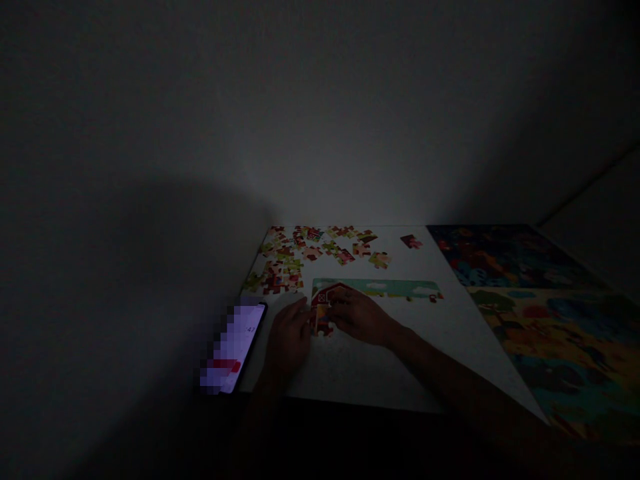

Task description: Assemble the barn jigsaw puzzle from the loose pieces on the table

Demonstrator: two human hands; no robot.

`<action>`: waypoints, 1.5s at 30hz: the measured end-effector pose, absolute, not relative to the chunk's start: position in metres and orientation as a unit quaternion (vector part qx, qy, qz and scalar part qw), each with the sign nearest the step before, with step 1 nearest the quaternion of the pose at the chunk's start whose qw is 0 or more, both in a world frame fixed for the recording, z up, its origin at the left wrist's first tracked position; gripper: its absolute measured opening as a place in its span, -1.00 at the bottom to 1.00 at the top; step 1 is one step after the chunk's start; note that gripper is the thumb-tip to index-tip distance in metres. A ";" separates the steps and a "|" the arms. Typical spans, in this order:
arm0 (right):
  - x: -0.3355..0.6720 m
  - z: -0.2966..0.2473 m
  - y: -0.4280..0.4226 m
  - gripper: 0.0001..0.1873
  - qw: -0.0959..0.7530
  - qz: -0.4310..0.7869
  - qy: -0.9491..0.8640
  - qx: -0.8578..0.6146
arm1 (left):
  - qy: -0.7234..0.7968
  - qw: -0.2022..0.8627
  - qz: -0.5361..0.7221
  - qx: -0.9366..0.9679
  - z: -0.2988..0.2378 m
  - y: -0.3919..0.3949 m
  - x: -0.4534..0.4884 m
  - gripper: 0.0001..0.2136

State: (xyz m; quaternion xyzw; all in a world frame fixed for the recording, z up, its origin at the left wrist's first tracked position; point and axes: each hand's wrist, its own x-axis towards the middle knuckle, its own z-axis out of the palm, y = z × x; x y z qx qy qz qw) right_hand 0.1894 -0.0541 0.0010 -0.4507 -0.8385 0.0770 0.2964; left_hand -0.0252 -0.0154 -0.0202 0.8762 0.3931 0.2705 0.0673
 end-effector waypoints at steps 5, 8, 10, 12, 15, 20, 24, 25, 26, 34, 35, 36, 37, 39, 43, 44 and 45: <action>0.190 -0.002 -0.054 -0.76 0.293 0.067 -0.842 -0.449 | 0.382 0.064 0.282 0.878 -0.020 -0.015 -0.026 -0.64; 0.190 -0.004 -0.054 -0.74 0.300 0.060 -0.842 -0.445 | 0.376 0.062 0.283 0.880 -0.021 -0.015 -0.026 -0.65; 0.190 -0.005 -0.053 -0.75 0.294 0.064 -0.844 -0.444 | 0.377 0.059 0.289 0.878 -0.020 -0.015 -0.026 -0.65; 0.191 -0.005 -0.053 -0.77 0.287 0.071 -0.846 -0.444 | 0.380 0.059 0.291 0.876 -0.020 -0.015 -0.027 -0.66; 0.190 -0.004 -0.054 -0.77 0.291 0.073 -0.841 -0.450 | 0.387 0.070 0.291 0.872 -0.018 -0.015 -0.028 -0.67; 0.195 0.001 -0.053 -0.78 0.309 0.087 -0.831 -0.455 | 0.396 0.088 0.289 0.867 -0.018 -0.015 -0.028 -0.67; 0.220 0.002 -0.048 -0.74 0.349 0.090 -0.771 -0.525 | 0.390 0.101 0.294 0.867 -0.020 -0.015 -0.031 -0.64; 0.230 0.001 -0.045 -0.75 0.359 0.082 -0.751 -0.548 | 0.385 0.102 0.298 0.867 -0.020 -0.015 -0.031 -0.63; 0.242 0.000 -0.043 -0.76 0.371 0.069 -0.728 -0.573 | 0.380 0.103 0.301 0.869 -0.019 -0.015 -0.031 -0.64; 0.358 -0.014 -0.044 -0.67 0.398 -0.007 -0.499 -0.770 | 0.369 0.088 0.291 0.878 -0.015 -0.016 -0.026 -0.68; 0.370 -0.017 -0.046 -0.65 0.391 -0.012 -0.475 -0.788 | 0.364 0.088 0.295 0.879 -0.015 -0.015 -0.027 -0.68; 0.380 -0.020 -0.049 -0.64 0.385 -0.015 -0.454 -0.804 | 0.357 0.089 0.299 0.880 -0.016 -0.014 -0.027 -0.67; 0.388 -0.023 -0.051 -0.64 0.381 -0.015 -0.438 -0.814 | 0.348 0.091 0.301 0.883 -0.017 -0.013 -0.028 -0.66; 0.398 -0.026 -0.054 -0.64 0.377 -0.006 -0.414 -0.829 | 0.321 0.097 0.296 0.895 -0.020 -0.011 -0.029 -0.67; 0.397 -0.025 -0.053 -0.65 0.364 0.031 -0.391 -0.845 | 0.309 0.107 0.283 0.902 -0.023 -0.009 -0.029 -0.68; 0.396 -0.024 -0.052 -0.66 0.361 0.038 -0.391 -0.846 | 0.316 0.108 0.288 0.898 -0.023 -0.008 -0.028 -0.68; 0.395 -0.024 -0.051 -0.66 0.361 0.046 -0.394 -0.844 | 0.320 0.107 0.293 0.895 -0.023 -0.008 -0.029 -0.68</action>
